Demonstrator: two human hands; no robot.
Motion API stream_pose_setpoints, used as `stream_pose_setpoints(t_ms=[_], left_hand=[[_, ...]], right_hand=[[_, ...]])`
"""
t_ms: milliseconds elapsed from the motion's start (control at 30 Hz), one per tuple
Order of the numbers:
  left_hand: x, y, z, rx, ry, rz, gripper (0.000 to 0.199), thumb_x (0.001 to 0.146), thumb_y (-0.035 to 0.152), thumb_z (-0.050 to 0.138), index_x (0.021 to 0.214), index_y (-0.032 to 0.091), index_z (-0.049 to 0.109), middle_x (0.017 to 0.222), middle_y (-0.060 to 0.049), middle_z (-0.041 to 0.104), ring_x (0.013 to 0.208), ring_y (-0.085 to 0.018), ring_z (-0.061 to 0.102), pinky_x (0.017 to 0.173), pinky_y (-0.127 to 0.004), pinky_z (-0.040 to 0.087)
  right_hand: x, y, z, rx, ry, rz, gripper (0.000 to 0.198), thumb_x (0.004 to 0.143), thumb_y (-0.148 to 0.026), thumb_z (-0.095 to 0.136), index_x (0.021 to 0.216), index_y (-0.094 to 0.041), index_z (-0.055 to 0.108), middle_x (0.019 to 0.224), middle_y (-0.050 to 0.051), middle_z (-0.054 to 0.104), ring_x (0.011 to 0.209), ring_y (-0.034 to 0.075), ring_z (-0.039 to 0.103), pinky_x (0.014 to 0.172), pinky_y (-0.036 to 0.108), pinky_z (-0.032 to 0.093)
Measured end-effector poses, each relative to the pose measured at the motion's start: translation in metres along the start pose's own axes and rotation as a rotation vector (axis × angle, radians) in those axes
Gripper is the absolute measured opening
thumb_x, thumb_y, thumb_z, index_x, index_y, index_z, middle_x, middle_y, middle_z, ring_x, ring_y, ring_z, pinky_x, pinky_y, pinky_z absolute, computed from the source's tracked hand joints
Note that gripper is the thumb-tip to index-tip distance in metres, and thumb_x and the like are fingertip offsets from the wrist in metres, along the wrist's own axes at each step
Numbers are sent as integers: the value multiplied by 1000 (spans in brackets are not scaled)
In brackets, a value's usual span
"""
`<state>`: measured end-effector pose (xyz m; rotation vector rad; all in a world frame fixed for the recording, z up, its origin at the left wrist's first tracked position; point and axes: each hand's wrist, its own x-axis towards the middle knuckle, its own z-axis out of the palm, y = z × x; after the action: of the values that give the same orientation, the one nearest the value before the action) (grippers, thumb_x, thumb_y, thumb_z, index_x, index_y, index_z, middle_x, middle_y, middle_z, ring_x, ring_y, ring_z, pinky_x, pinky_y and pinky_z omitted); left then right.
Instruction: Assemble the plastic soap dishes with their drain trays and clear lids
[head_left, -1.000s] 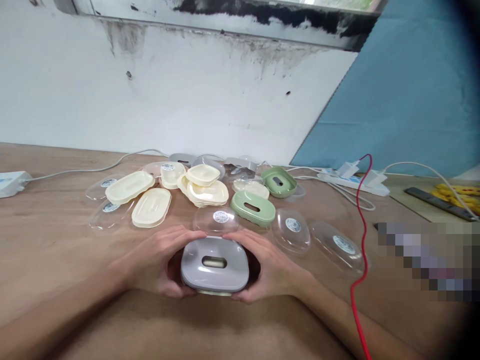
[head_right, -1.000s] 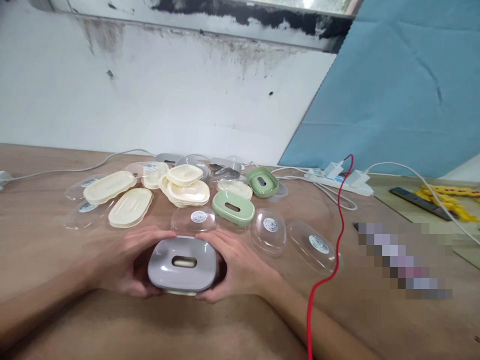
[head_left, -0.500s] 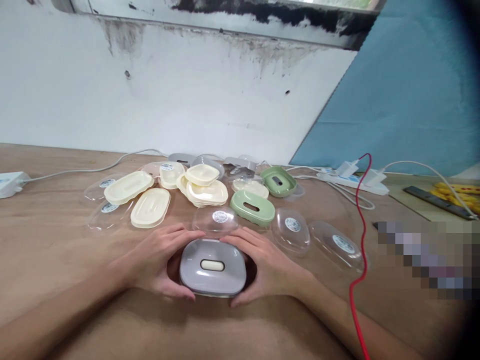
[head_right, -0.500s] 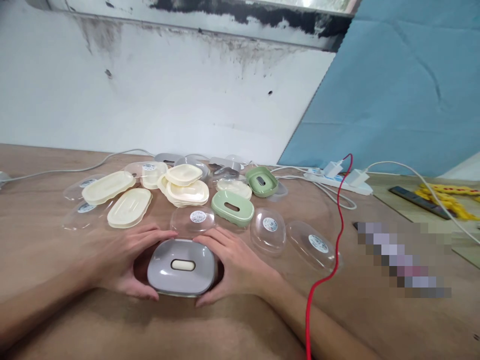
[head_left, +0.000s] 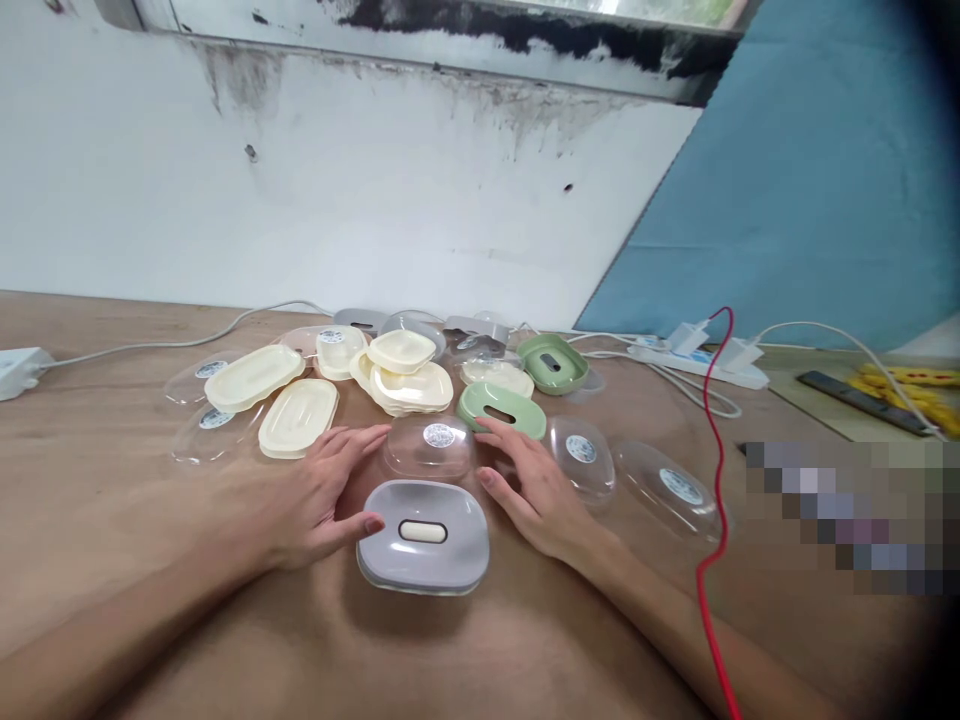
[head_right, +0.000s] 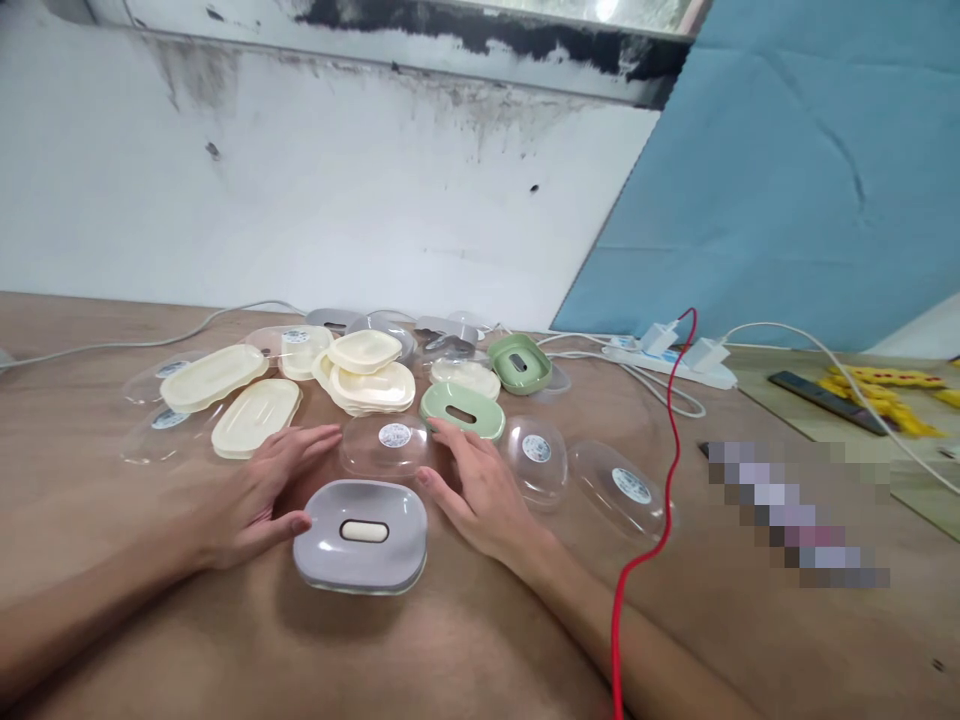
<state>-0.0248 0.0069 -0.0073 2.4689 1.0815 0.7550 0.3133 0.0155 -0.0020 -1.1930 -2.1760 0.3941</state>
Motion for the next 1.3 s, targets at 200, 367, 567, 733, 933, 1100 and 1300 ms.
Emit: stream_pose_setpoints(t_ms=[200,367,567,733,933,1100,1300], left_hand=[[1,1,9,-39,72,-6,88,99,71,62,168,28,28,162,-18,56,149,-44,54,130,-71,26],[-2,1,12,-201,52,-47,90,96,67,69,168,29,28,166,-21,50,143,-43,62,121,-64,47],[-3,9,7,-210,112,45,102,86,62,84,168,30,30,167,-20,47,151,-43,54,121,-61,51],[0,15,0,-76,239,184,102,84,60,87,167,29,38,160,-18,58,146,-41,59,125,-62,46],[-4,23,-7,32,458,271,70,96,50,79,157,25,56,129,-14,81,111,-29,82,93,-37,69],[-5,28,-7,-39,545,192,32,102,24,67,134,26,69,90,0,86,77,-18,84,78,-26,68],[4,30,-8,-12,429,153,5,99,20,68,98,23,72,81,2,80,65,-12,75,62,-20,60]], right_hand=[[-1,-7,5,77,-4,81,56,112,-55,47,160,-27,42,143,15,73,135,36,68,114,63,49],[-2,-10,8,188,-2,119,60,110,-59,48,160,-27,42,149,16,69,137,37,68,114,65,52],[-6,-9,7,321,158,120,53,111,-51,53,158,-27,47,139,14,76,138,33,68,110,57,60],[-7,-10,3,215,332,-99,51,107,-31,62,158,-28,53,137,11,77,129,32,74,107,51,64],[-3,-19,-4,-27,497,-455,62,92,-13,67,153,-23,62,131,12,80,117,31,80,101,47,68],[-7,-25,-6,-10,514,-533,60,93,-17,62,153,-20,61,108,9,86,93,26,85,77,37,73],[-7,-26,-5,61,408,-492,36,104,-34,54,134,-21,69,91,7,84,78,23,83,68,33,69]])
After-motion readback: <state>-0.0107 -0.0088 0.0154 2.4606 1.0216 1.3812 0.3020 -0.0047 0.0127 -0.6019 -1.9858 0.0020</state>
